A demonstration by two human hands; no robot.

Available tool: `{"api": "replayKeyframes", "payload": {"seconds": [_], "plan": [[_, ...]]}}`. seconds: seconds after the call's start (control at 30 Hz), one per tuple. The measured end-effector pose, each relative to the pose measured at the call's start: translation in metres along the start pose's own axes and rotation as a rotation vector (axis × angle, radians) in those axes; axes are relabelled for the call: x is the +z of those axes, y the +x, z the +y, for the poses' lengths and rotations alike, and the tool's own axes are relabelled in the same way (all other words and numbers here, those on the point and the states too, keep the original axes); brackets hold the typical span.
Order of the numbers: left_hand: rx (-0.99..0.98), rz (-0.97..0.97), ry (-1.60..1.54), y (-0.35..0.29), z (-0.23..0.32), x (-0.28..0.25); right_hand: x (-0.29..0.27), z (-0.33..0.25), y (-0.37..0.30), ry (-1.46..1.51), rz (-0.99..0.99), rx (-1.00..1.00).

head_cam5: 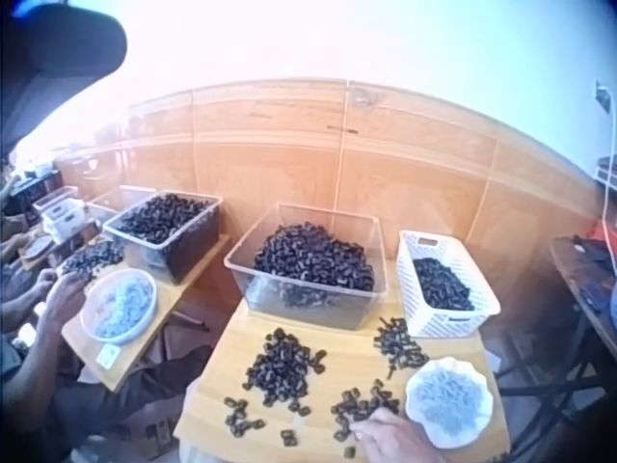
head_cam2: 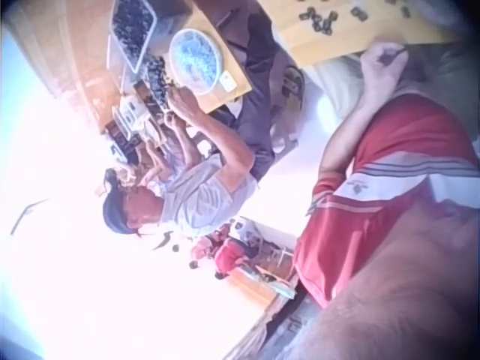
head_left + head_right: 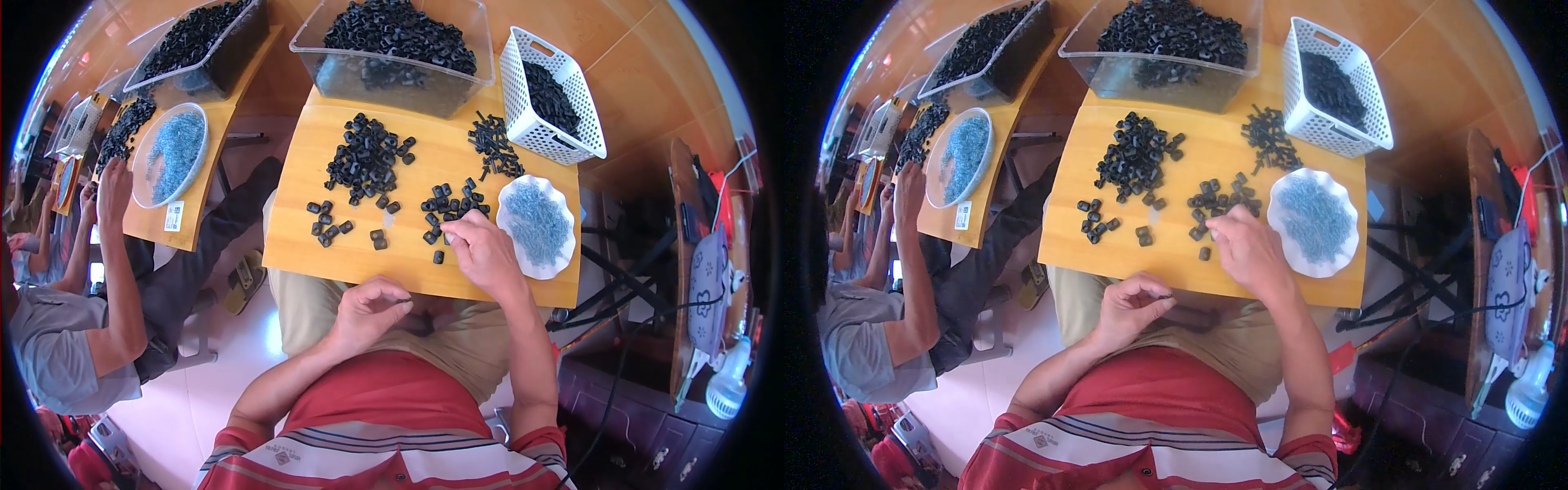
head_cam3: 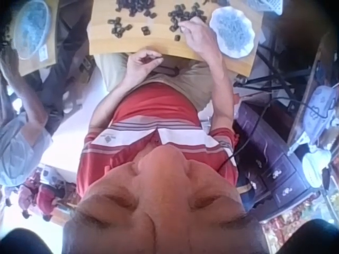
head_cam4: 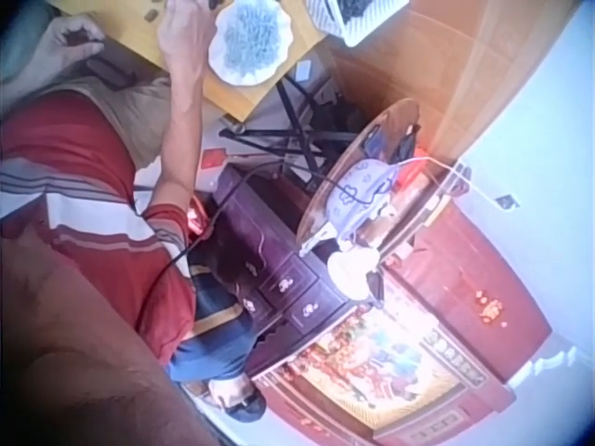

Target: The person assembles plastic cord lock stoppers by inserting small components into the plastic pieces by hand.

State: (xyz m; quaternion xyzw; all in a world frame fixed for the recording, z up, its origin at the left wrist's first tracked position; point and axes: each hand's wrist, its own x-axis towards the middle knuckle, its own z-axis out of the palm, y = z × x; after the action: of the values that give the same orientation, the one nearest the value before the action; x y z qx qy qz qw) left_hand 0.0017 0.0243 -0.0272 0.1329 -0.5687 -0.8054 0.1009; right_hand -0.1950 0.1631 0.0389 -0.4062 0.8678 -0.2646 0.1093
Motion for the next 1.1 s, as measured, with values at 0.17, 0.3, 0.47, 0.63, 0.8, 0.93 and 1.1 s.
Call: {"api": "replayKeyframes", "payload": {"seconds": [0.17, 0.3, 0.47, 0.63, 0.8, 0.93, 1.1], "plan": [[0.013, -0.009, -0.024, 0.002, 0.001, 0.0, -0.001, -0.001, 0.003, -0.026, -0.041, 0.009], [0.01, -0.004, -0.015, 0.0, 0.001, -0.002, -0.003, -0.011, 0.012, 0.003, 0.025, 0.029], [0.012, -0.002, -0.042, -0.001, 0.002, -0.002, 0.001, -0.009, 0.025, -0.035, 0.006, -0.016], [0.028, -0.008, -0.033, -0.003, 0.0, -0.008, 0.001, -0.005, 0.03, -0.002, -0.027, -0.009], [0.058, -0.021, -0.042, -0.003, -0.002, -0.009, -0.002, -0.009, 0.038, -0.007, 0.005, 0.004], [0.031, 0.014, -0.041, -0.003, 0.0, -0.008, -0.003, -0.009, 0.042, -0.09, -0.068, 0.004], [0.019, 0.015, -0.045, -0.003, 0.001, -0.008, 0.003, -0.011, 0.049, -0.07, -0.059, -0.072]]}}
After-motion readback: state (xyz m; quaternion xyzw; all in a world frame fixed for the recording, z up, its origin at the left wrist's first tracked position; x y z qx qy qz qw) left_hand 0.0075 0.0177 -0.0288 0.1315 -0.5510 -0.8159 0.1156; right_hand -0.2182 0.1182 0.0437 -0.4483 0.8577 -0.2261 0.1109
